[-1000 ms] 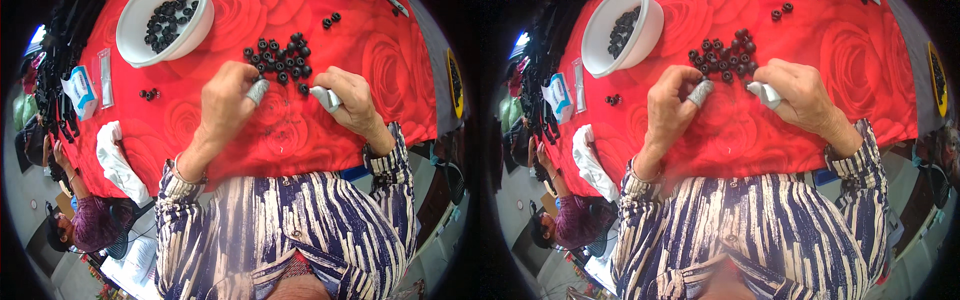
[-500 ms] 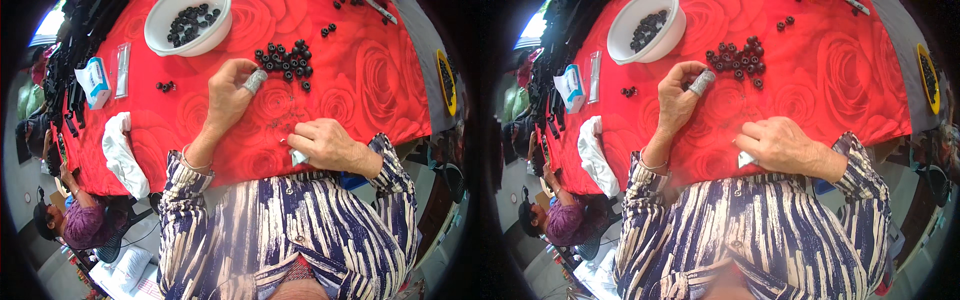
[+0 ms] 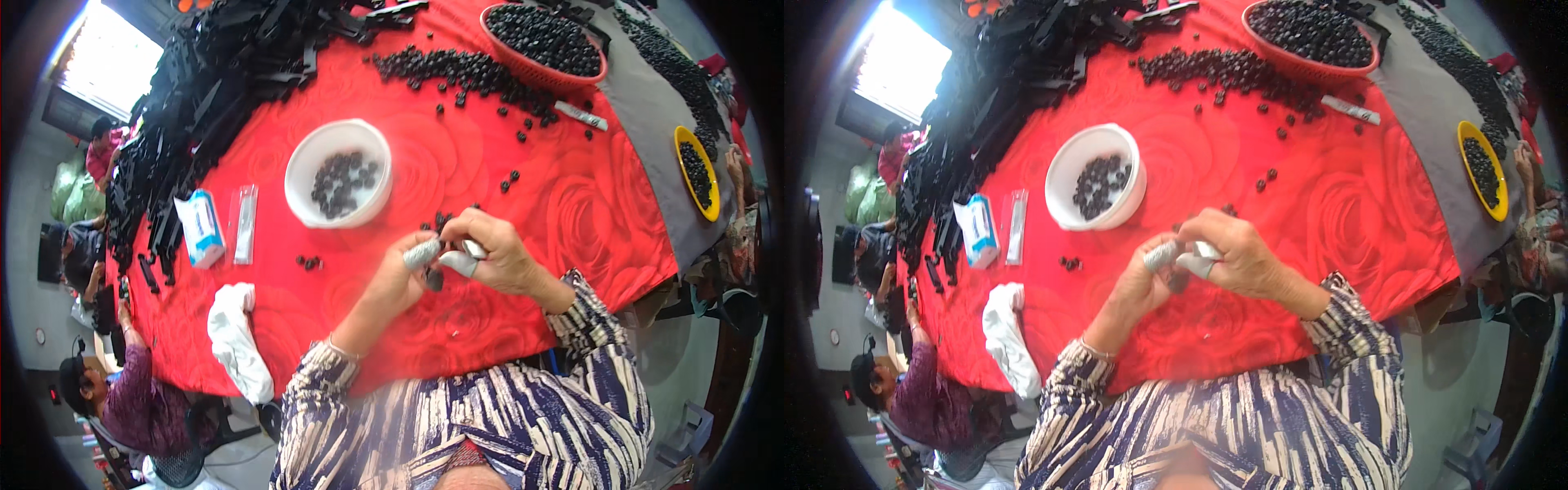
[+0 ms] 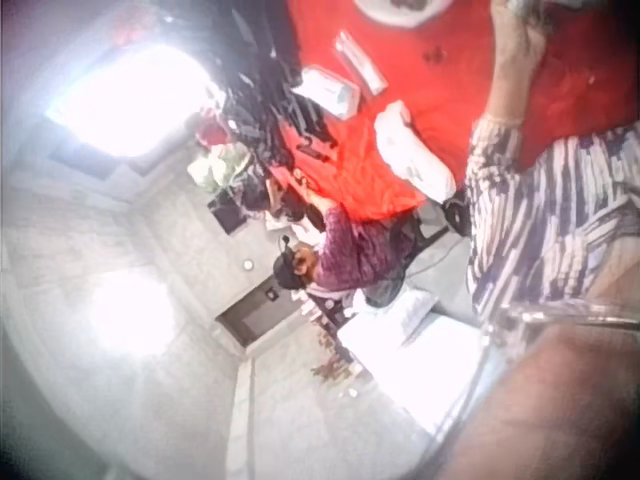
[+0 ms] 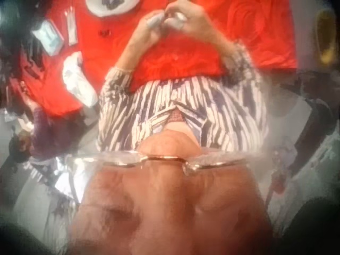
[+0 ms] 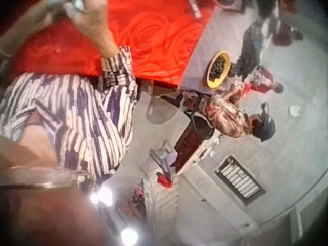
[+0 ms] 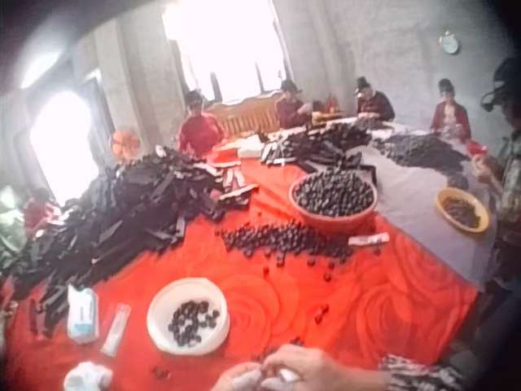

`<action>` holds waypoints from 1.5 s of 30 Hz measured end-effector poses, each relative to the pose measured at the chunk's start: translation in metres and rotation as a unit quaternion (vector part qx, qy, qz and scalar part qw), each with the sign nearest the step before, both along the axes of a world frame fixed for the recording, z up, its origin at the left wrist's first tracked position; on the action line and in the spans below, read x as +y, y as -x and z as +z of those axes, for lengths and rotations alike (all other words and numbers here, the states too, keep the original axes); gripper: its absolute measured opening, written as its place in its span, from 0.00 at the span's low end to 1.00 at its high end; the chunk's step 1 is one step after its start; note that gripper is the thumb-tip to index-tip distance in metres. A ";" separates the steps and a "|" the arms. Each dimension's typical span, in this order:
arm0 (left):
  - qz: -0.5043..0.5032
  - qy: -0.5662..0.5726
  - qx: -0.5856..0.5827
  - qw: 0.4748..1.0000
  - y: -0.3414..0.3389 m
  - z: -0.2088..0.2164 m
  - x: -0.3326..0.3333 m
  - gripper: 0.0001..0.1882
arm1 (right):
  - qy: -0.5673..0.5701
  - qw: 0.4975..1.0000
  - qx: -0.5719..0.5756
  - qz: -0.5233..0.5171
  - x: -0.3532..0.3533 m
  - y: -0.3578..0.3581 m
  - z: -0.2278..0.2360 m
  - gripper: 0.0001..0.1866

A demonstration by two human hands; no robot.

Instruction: The person assembles small black plastic components by hand, taking them from a white bowl and joining them together.

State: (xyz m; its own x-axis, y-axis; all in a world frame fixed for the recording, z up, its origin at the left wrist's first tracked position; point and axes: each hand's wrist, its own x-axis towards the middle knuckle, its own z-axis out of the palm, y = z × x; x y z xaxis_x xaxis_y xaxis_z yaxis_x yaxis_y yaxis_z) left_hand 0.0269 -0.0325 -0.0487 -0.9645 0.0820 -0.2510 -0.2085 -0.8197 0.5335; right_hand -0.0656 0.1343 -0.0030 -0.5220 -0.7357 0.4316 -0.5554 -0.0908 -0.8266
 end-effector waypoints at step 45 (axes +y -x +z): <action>-0.103 0.071 -0.004 0.992 -0.026 0.011 0.010 0.12 | 0.554 0.743 -0.125 0.356 0.019 -0.051 0.160 0.11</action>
